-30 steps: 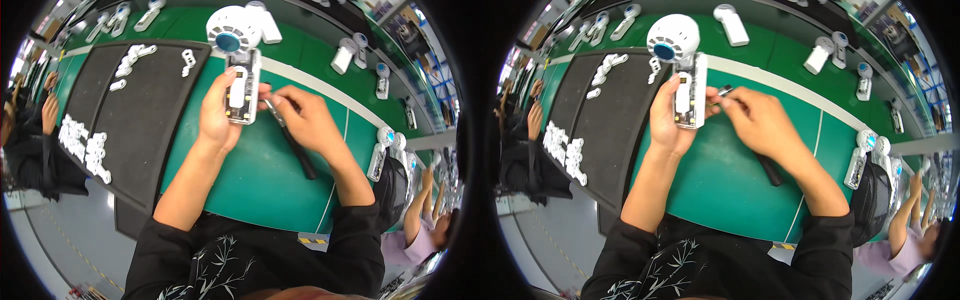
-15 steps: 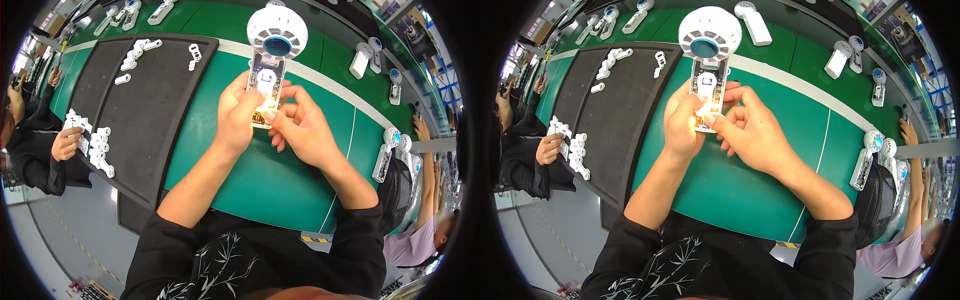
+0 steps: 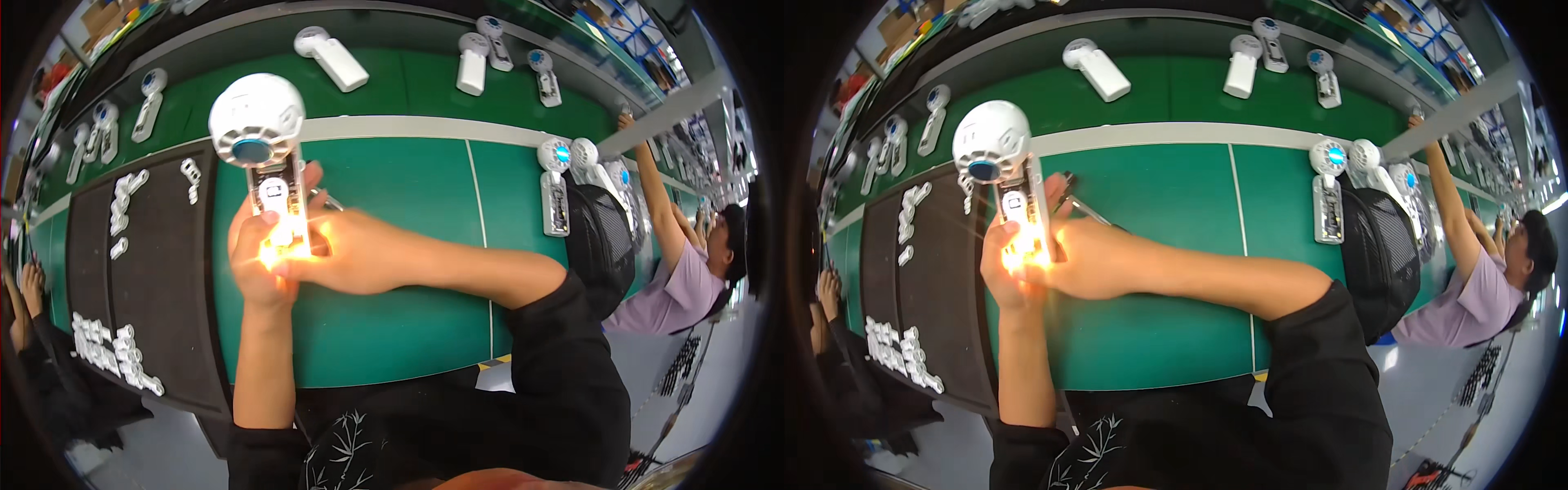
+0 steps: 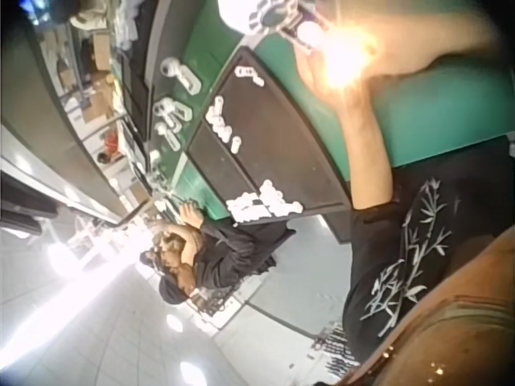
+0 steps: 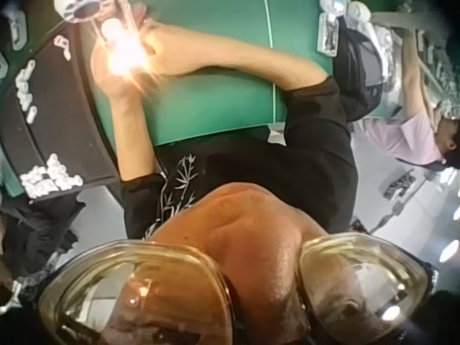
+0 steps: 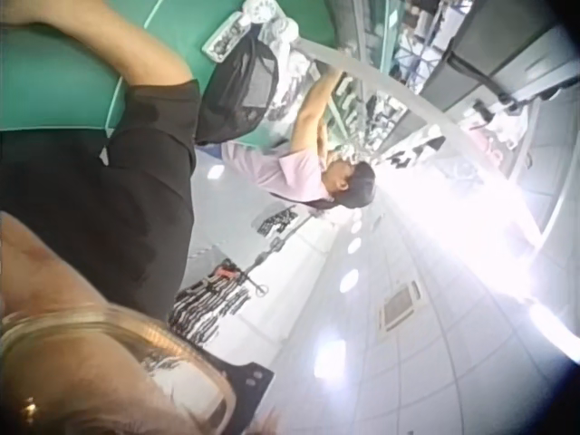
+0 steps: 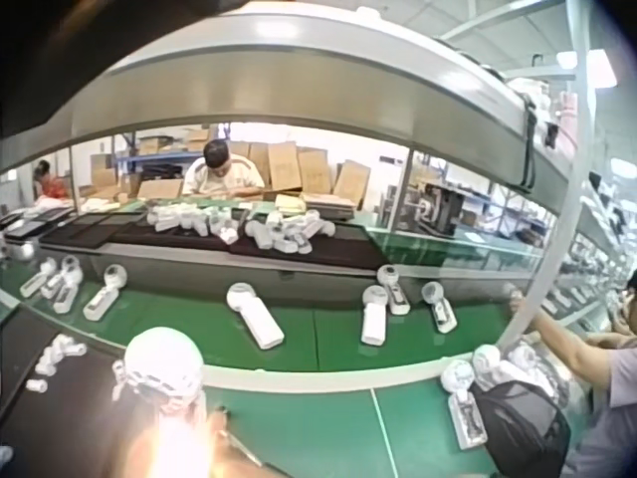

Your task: Assembling small electronic handheld devices at a production line station using a small mallet.

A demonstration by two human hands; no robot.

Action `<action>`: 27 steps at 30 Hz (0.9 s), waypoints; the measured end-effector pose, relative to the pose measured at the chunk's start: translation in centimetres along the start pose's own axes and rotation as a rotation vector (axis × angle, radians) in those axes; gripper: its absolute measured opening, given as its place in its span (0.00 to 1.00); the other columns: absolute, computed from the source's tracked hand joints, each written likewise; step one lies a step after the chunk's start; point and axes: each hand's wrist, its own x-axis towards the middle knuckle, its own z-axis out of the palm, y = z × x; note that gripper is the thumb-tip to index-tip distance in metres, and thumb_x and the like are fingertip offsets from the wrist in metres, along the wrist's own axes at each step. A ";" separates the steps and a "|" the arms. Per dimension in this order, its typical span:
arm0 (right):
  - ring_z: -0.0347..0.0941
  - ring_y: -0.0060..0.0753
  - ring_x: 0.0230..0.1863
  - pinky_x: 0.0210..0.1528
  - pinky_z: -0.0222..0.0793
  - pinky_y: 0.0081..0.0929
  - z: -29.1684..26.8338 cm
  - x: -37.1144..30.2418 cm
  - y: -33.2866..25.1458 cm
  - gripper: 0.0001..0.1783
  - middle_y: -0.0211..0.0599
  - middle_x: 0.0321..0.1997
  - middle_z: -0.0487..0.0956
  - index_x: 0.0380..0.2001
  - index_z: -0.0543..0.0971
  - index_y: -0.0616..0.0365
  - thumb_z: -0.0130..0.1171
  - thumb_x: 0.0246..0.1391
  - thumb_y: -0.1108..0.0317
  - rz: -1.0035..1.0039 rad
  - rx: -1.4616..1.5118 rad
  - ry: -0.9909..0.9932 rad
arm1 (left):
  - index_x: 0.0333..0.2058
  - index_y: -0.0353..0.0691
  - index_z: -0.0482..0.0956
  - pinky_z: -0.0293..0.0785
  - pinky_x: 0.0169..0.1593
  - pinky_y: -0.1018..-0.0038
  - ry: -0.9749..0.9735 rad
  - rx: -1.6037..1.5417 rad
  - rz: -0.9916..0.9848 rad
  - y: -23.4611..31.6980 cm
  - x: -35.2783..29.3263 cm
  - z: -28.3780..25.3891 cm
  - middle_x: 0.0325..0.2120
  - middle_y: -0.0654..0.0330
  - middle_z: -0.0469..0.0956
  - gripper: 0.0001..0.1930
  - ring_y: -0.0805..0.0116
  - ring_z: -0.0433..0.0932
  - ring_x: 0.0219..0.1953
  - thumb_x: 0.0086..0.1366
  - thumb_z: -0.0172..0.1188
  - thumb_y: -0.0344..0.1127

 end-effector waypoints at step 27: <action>0.75 0.28 0.27 0.31 0.75 0.25 -11.0 13.7 7.0 0.19 0.38 0.29 0.78 0.43 0.75 0.57 0.56 0.61 0.51 0.165 1.043 -0.123 | 0.63 0.28 0.55 0.66 0.59 0.57 0.165 0.182 0.026 -1.4 0.6 1.6 0.60 0.42 0.63 0.37 0.49 0.68 0.60 0.71 0.38 0.59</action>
